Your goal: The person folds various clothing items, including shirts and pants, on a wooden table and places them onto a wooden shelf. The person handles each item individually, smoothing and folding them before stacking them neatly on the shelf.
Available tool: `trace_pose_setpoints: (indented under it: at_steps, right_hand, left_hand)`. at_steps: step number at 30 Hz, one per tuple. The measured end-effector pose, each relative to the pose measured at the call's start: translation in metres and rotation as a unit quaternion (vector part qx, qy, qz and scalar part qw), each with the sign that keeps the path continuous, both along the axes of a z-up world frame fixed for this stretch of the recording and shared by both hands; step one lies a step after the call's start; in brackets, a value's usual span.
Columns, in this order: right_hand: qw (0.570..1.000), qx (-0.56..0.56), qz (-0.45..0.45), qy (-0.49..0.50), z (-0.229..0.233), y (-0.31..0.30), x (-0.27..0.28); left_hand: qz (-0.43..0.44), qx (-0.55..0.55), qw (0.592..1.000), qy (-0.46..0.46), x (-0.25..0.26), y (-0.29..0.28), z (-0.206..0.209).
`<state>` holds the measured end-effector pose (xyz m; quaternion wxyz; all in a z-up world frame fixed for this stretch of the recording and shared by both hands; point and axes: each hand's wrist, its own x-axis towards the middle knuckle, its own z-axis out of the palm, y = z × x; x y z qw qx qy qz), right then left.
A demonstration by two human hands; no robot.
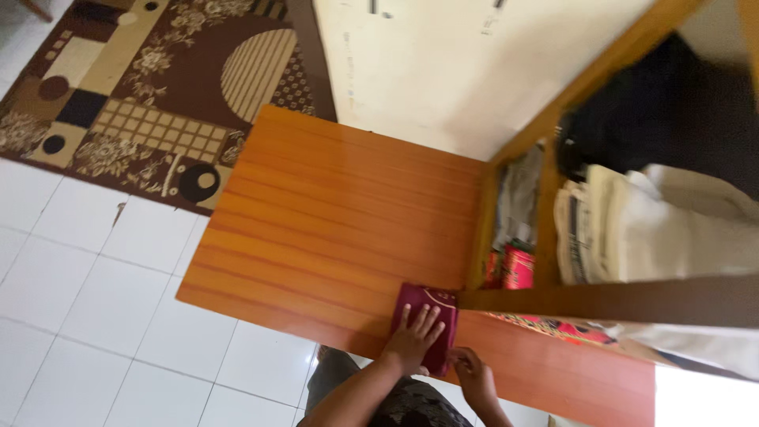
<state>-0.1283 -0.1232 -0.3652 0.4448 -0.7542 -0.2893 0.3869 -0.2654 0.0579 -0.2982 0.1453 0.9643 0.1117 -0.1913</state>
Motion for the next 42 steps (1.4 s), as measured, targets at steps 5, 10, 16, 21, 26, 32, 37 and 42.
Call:
trace_pose_setpoints:
  at_steps: [5, 10, 16, 21, 26, 32, 37, 42]
  right_hand:
    - [0.998, -0.043, -0.036, -0.006, 0.013, 0.024, -0.012]
    - [0.998, -0.024, -0.061, -0.009, 0.018, 0.070, -0.044]
    - [0.994, -0.030, -0.101, 0.025, 0.032, 0.154, -0.103]
    - [0.996, -0.061, -0.071, 0.013, 0.034, 0.211, -0.151]
    - [0.989, 0.013, -0.125, 0.072, 0.029, 0.226, -0.182]
    - [0.979, 0.057, -0.181, 0.070, 0.020, 0.227, -0.181]
    - [0.942, 0.064, -0.322, -0.063, 0.032, 0.211, -0.150]
    - [0.891, 0.064, -0.370, -0.253, 0.061, 0.172, -0.124]
  left_hand:
    - [-0.054, 0.058, 0.997, 0.015, -0.019, 0.016, -0.018]
    - [-0.002, -0.067, 0.997, -0.034, -0.090, 0.088, -0.017]
    - [0.182, 0.221, 0.921, -0.263, -0.315, 0.239, -0.054]
    - [0.670, 0.081, 0.735, -0.060, -0.499, 0.360, -0.051]
    - [0.713, 0.056, 0.674, -0.183, -0.494, 0.394, -0.029]
    - [0.390, -0.296, 0.726, -0.482, -0.277, 0.366, -0.004]
    - [0.114, -0.068, 0.936, -0.327, -0.115, 0.286, 0.019]
    - [-0.111, -0.087, 0.960, -0.242, -0.012, 0.178, 0.010]
